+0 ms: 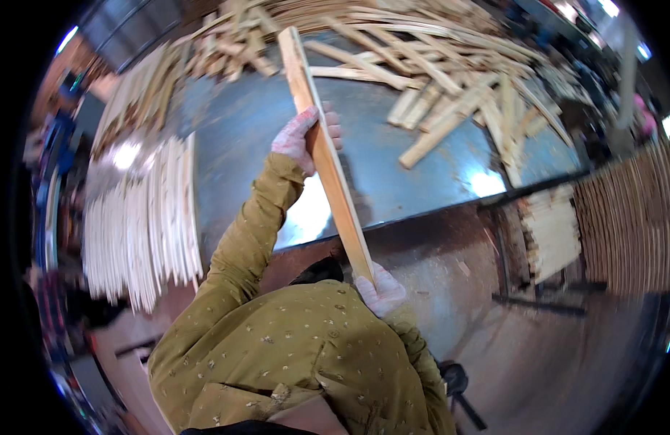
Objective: The person sorts and stacks thin wooden strips on a metal table in a workshop. They repeatedly pick up strips, align them, and place them into neat piles, occasionally moving stacks to different locations on the table.
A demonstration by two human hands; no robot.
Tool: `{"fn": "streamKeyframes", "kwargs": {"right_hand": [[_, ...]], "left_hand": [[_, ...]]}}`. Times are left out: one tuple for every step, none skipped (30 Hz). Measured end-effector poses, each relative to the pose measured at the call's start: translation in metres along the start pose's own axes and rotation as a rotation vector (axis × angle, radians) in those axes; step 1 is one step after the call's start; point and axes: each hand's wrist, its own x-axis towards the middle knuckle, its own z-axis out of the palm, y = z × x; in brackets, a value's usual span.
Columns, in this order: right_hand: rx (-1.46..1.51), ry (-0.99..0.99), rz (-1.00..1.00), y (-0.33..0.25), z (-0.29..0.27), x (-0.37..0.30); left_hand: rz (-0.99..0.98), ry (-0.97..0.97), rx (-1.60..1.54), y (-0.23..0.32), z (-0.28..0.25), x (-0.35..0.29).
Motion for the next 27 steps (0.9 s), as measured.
{"fn": "streamKeyframes", "kwargs": {"right_hand": [[-0.034, 0.119, -0.032, 0.019, -0.008, 0.002], [-0.188, 0.204, -0.152, 0.031, -0.016, 0.015], [-0.178, 0.295, -0.124, 0.028, -0.028, 0.023], [-0.155, 0.363, -0.122, 0.019, -0.038, 0.037], [-0.139, 0.439, -0.113, 0.013, -0.050, 0.048], [-0.026, 0.562, -0.095, 0.014, -0.061, 0.057], [0.086, 0.682, -0.096, 0.017, -0.081, 0.062], [0.284, 0.796, -0.041, 0.032, -0.108, 0.064], [0.331, 0.876, -0.064, 0.020, -0.129, 0.063], [0.355, 0.982, 0.042, 0.004, -0.157, 0.060], [0.261, 1.104, 0.123, 0.025, -0.189, 0.054], [0.169, 1.209, 0.217, 0.044, -0.219, 0.051], [0.088, 1.298, 0.313, 0.062, -0.248, 0.051], [-0.510, 1.370, 0.592, 0.090, -0.282, 0.048], [-0.795, 1.268, 0.623, 0.130, -0.319, 0.041], [-0.610, 1.340, 0.736, 0.141, -0.354, 0.046], [-0.424, 1.398, 0.842, 0.149, -0.393, 0.055], [-0.411, 1.377, 0.873, 0.159, -0.432, 0.065], [-0.403, 1.370, 0.925, 0.177, -0.476, 0.068], [-0.388, 1.346, 0.962, 0.192, -0.514, 0.080], [-0.417, 1.267, 0.989, 0.200, -0.559, 0.094], [-0.442, 1.183, 1.013, 0.209, -0.602, 0.109], [-0.450, 1.092, 1.063, 0.229, -0.632, 0.119], [-0.625, 0.958, 1.078, 0.250, -0.664, 0.126], [-0.583, 0.930, 1.072, 0.264, -0.691, 0.143], [-0.547, 0.897, 1.073, 0.271, -0.712, 0.158], [-0.525, 0.858, 1.085, 0.285, -0.732, 0.173]], "left_hand": [[-0.026, -0.032, 0.122, -0.017, 0.013, 0.024], [0.042, -0.061, 0.394, -0.031, 0.004, 0.049], [0.008, -0.016, 0.358, -0.049, 0.034, 0.049], [-0.080, -0.069, 0.355, -0.069, 0.014, 0.066], [-0.179, -0.101, 0.372, -0.089, -0.001, 0.075], [-0.268, -0.128, 0.389, -0.112, -0.013, 0.079], [-0.353, -0.142, 0.416, -0.141, -0.012, 0.082], [-0.422, -0.140, 0.452, -0.169, -0.017, 0.084], [-0.510, -0.351, 0.374, -0.183, -0.047, 0.097], [-0.502, -0.281, 0.437, -0.204, -0.047, 0.091], [-0.575, -0.258, 0.534, -0.213, -0.028, 0.084], [-0.597, -0.198, 0.656, -0.220, -0.016, 0.082], [-0.645, -0.291, 0.549, -0.232, -0.028, 0.095], [-0.673, -0.325, 0.504, -0.241, -0.034, 0.109], [-0.704, -0.360, 0.452, -0.253, -0.032, 0.120], [-0.628, -0.218, 0.546, -0.258, -0.017, 0.127], [-0.544, -0.073, 0.634, -0.262, -0.001, 0.131], [-0.510, -0.190, 0.511, -0.268, -0.027, 0.157], [-0.346, 0.072, 0.659, -0.281, -0.004, 0.159], [-0.321, 0.094, 0.657, -0.279, -0.004, 0.174], [-0.182, 0.320, 0.779, -0.286, -0.008, 0.178], [0.111, 0.279, 1.062, -0.291, -0.033, 0.189], [0.214, 0.381, 1.249, -0.296, -0.024, 0.192], [0.318, 0.466, 1.438, -0.298, -0.004, 0.202], [0.201, 0.516, 1.603, -0.303, 0.012, 0.213], [0.066, 0.572, 1.762, -0.307, 0.024, 0.219], [-0.061, 0.593, 1.806, -0.314, 0.031, 0.226]]}}
